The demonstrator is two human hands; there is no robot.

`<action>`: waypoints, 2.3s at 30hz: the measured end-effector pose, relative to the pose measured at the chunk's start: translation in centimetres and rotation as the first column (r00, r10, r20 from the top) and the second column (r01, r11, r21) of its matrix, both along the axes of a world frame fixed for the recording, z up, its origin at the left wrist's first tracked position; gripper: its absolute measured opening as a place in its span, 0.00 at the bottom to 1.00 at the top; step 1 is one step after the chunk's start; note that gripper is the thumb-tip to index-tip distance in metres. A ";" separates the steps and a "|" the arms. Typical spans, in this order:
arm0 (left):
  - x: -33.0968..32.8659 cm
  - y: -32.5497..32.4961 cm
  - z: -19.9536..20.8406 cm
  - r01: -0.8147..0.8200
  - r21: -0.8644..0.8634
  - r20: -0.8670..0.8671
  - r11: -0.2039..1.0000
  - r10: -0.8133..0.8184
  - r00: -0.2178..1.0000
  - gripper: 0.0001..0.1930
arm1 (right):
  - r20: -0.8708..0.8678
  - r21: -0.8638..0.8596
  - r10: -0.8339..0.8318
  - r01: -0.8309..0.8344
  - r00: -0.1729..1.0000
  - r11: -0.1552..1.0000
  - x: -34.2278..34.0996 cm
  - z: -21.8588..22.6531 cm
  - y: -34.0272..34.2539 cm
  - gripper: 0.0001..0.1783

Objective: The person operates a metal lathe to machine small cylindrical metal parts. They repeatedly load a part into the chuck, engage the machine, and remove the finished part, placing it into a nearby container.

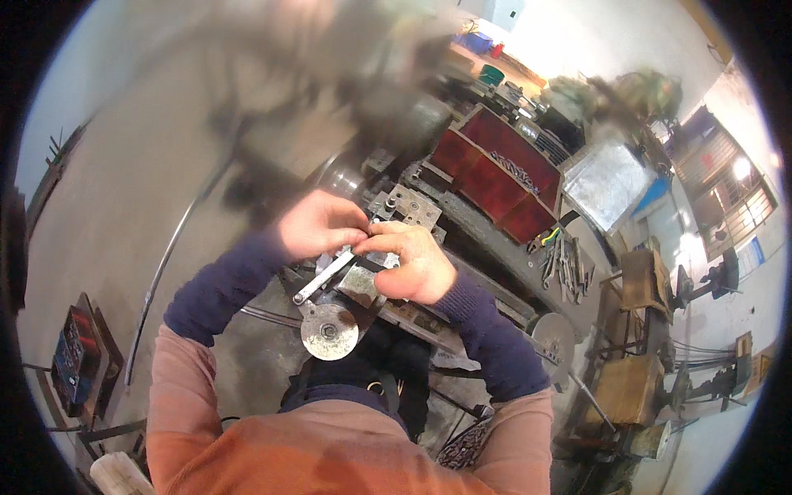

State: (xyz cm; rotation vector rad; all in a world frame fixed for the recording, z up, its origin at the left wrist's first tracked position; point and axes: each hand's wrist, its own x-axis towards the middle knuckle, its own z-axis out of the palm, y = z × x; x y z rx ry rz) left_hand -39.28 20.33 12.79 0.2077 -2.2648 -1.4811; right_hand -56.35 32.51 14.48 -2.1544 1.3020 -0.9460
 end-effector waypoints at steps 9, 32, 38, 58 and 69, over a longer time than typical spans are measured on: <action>1.0 -0.5 -1.1 0.033 0.359 -0.052 0.933 -0.015 0.999 0.08 | -0.005 0.034 0.009 -0.008 1.000 0.999 0.3 0.1 -1.9 0.18; 31.5 -4.0 -13.7 -0.609 -0.694 0.381 0.384 0.914 0.142 0.16 | -0.392 0.210 -0.190 0.289 0.900 0.934 -4.7 -8.7 -14.8 0.19; 31.9 -5.8 -14.4 -0.537 -0.763 0.352 0.360 0.928 0.122 0.11 | -0.412 0.246 -0.141 0.259 0.900 0.934 -4.1 -7.9 -14.8 0.20; 38.2 -21.4 -16.1 -0.239 -0.935 0.299 0.262 0.944 -0.136 0.07 | -0.457 0.234 -0.218 0.353 0.862 0.906 -3.0 -7.6 -14.9 0.20; 39.1 -22.2 -15.8 -0.049 -0.987 0.145 0.151 0.983 0.112 0.01 | -0.410 0.189 -0.228 0.327 0.883 0.926 -3.9 -8.1 -13.5 0.17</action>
